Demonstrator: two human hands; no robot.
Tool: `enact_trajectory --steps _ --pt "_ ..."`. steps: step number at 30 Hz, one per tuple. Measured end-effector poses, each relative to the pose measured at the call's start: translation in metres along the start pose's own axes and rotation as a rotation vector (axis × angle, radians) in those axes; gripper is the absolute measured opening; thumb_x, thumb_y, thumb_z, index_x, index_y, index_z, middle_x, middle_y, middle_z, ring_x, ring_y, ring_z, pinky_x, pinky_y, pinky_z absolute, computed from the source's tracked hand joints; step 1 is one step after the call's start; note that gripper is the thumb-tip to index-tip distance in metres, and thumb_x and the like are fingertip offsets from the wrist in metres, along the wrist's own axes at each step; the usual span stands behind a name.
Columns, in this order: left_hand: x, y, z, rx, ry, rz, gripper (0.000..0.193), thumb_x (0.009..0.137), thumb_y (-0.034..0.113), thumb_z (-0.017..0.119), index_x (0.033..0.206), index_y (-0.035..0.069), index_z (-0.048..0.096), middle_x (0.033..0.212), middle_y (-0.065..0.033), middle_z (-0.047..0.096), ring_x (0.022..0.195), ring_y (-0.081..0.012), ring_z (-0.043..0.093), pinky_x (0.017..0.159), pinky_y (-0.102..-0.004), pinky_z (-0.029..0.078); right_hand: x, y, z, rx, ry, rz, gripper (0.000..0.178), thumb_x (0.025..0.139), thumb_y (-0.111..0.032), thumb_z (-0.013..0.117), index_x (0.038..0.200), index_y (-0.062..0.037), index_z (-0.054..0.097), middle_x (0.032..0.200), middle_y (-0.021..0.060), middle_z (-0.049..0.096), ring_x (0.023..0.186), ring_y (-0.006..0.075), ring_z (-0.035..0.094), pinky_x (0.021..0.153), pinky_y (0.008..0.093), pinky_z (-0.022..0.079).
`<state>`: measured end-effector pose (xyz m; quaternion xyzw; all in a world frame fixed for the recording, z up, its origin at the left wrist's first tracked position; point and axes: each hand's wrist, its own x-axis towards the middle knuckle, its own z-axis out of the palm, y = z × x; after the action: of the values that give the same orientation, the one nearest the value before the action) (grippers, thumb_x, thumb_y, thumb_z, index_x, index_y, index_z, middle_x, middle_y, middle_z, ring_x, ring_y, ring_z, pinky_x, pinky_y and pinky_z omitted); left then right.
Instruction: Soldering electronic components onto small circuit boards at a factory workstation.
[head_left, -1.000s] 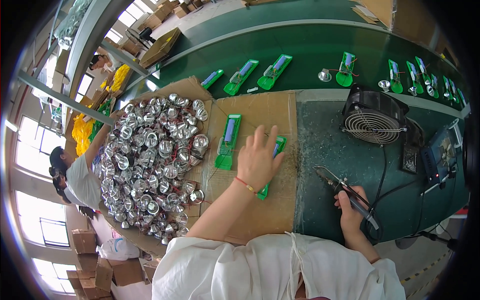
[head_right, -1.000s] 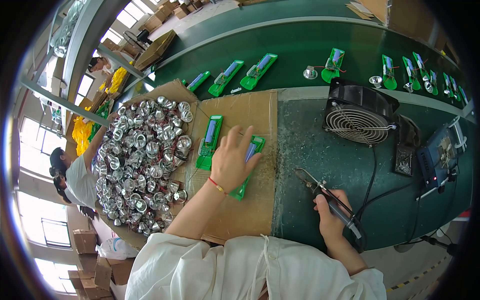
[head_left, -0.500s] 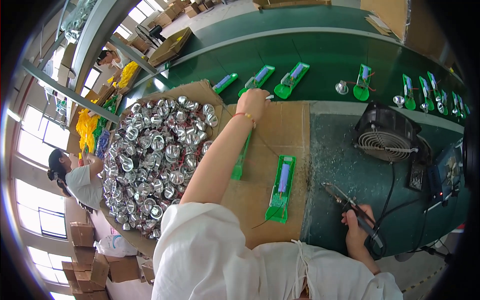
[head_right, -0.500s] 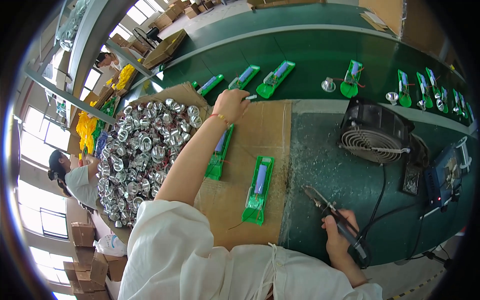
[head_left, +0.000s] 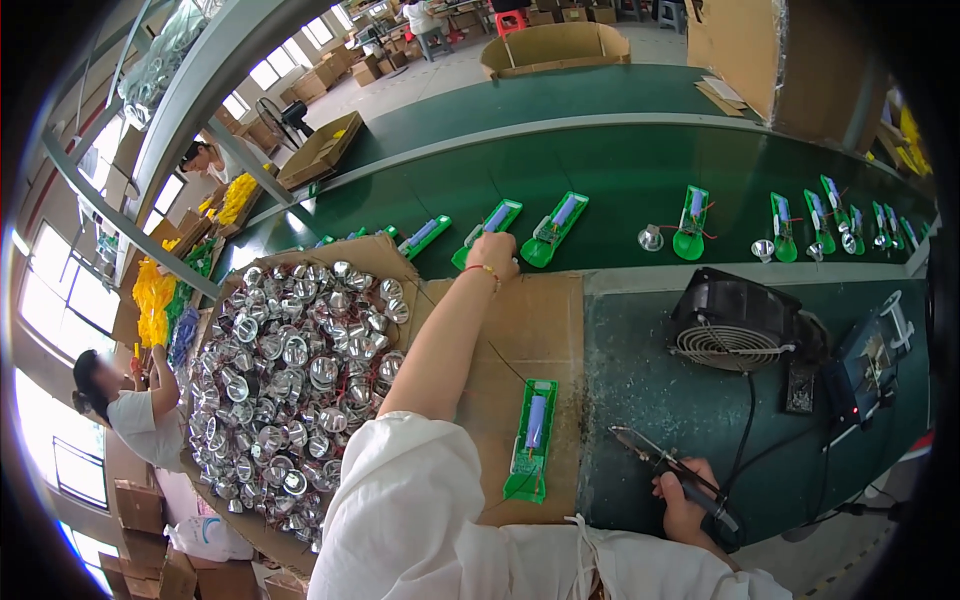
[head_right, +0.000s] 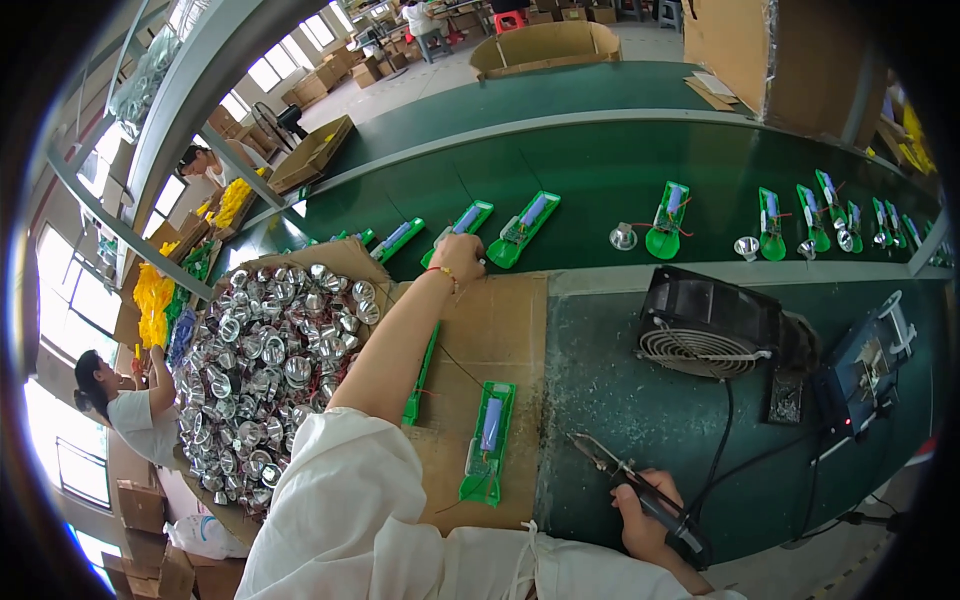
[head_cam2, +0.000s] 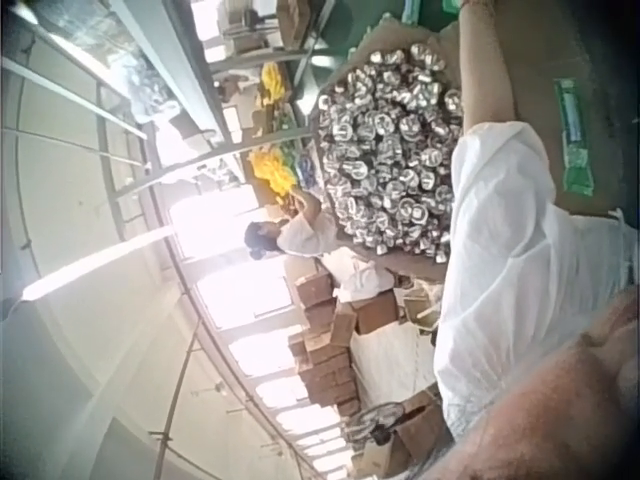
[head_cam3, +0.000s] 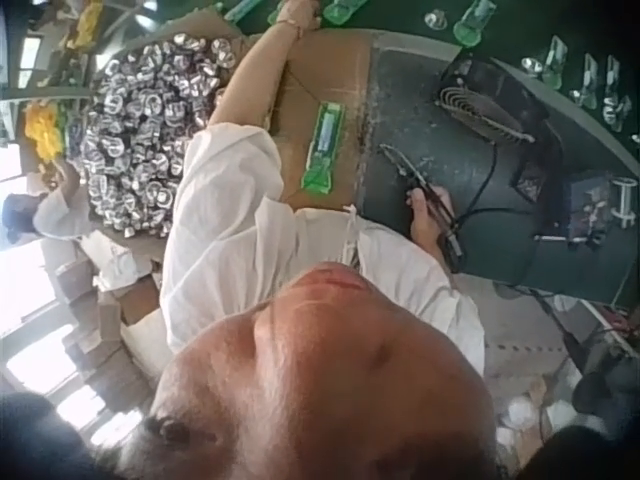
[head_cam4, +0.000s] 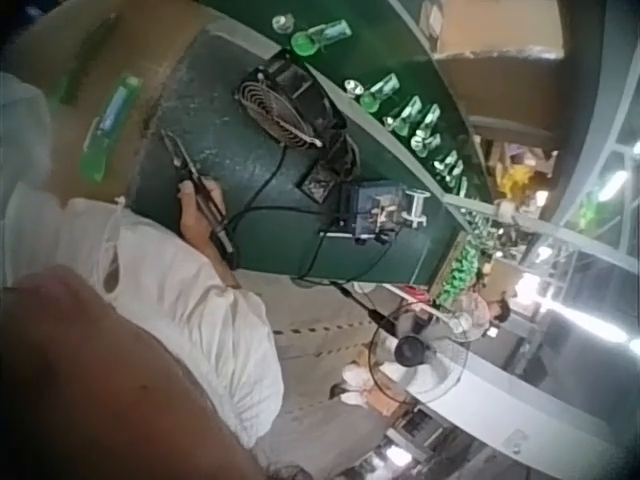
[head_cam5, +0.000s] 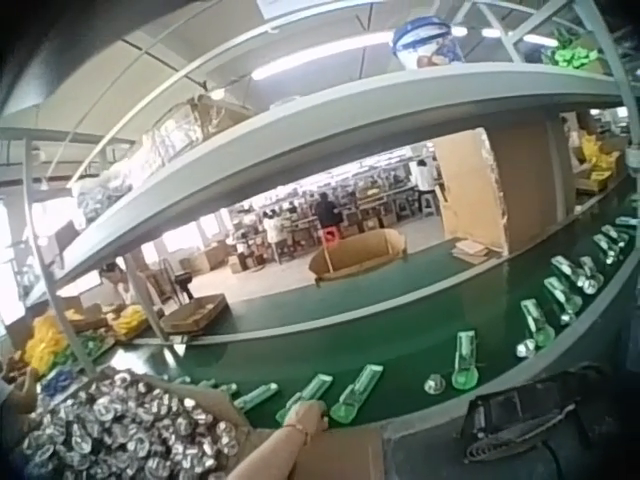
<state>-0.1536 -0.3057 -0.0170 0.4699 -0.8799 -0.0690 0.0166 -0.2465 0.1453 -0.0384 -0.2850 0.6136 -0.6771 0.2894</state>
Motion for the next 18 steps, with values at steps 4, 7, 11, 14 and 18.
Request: enact_trajectory --steps 4,7,11,14,18 --pt "-0.015 -0.005 0.001 -0.052 0.122 0.044 0.017 0.071 0.014 0.068 0.087 0.01 0.072 0.089 -0.0136 0.069 0.09 -0.0311 0.066 0.083 -0.039 0.053 0.001 0.005 0.0 0.009 0.015 0.005 0.02 0.086 -0.014 0.063 0.092 -0.0003 0.051 0.072 0.0107 0.061 0.057 0.0117 0.056 0.053 0.0236 0.046" --pt "-0.02 -0.015 0.0 -0.105 0.099 0.106 0.028 0.071 0.014 0.069 0.099 0.012 0.072 0.093 -0.0121 0.069 0.091 -0.0308 0.065 0.082 -0.0396 0.052 -0.002 0.007 0.0 0.0 0.026 0.028 0.02 0.086 -0.014 0.064 0.092 0.0004 0.052 0.072 0.0103 0.062 0.057 0.011 0.056 0.054 0.0235 0.047" --pt "-0.024 -0.026 -0.007 -0.154 0.15 0.124 0.04 0.073 0.023 0.075 0.109 0.008 0.068 0.099 -0.0139 0.069 0.09 -0.0291 0.066 0.082 -0.0373 0.052 -0.001 0.007 0.0 0.034 0.034 0.007 0.022 0.085 -0.015 0.067 0.091 0.0017 0.054 0.073 0.0098 0.063 0.059 0.0101 0.058 0.055 0.0235 0.049" --pt "-0.022 -0.025 -0.009 -0.19 0.128 0.066 0.042 0.074 0.025 0.075 0.11 0.005 0.067 0.101 -0.014 0.069 0.09 -0.0281 0.066 0.082 -0.0369 0.052 0.0 0.005 0.001 0.033 0.018 0.005 0.022 0.085 -0.016 0.067 0.091 0.0012 0.054 0.074 0.0096 0.063 0.059 0.0102 0.058 0.055 0.0234 0.048" --pt "-0.005 -0.012 -0.001 -0.189 0.026 -0.043 0.043 0.07 0.031 0.079 0.103 0.006 0.07 0.097 -0.0128 0.069 0.088 -0.0257 0.067 0.081 -0.0349 0.053 0.001 0.003 0.001 0.018 0.003 -0.014 0.022 0.086 -0.016 0.067 0.088 0.0004 0.053 0.073 0.0093 0.063 0.059 0.0103 0.058 0.055 0.0237 0.047"
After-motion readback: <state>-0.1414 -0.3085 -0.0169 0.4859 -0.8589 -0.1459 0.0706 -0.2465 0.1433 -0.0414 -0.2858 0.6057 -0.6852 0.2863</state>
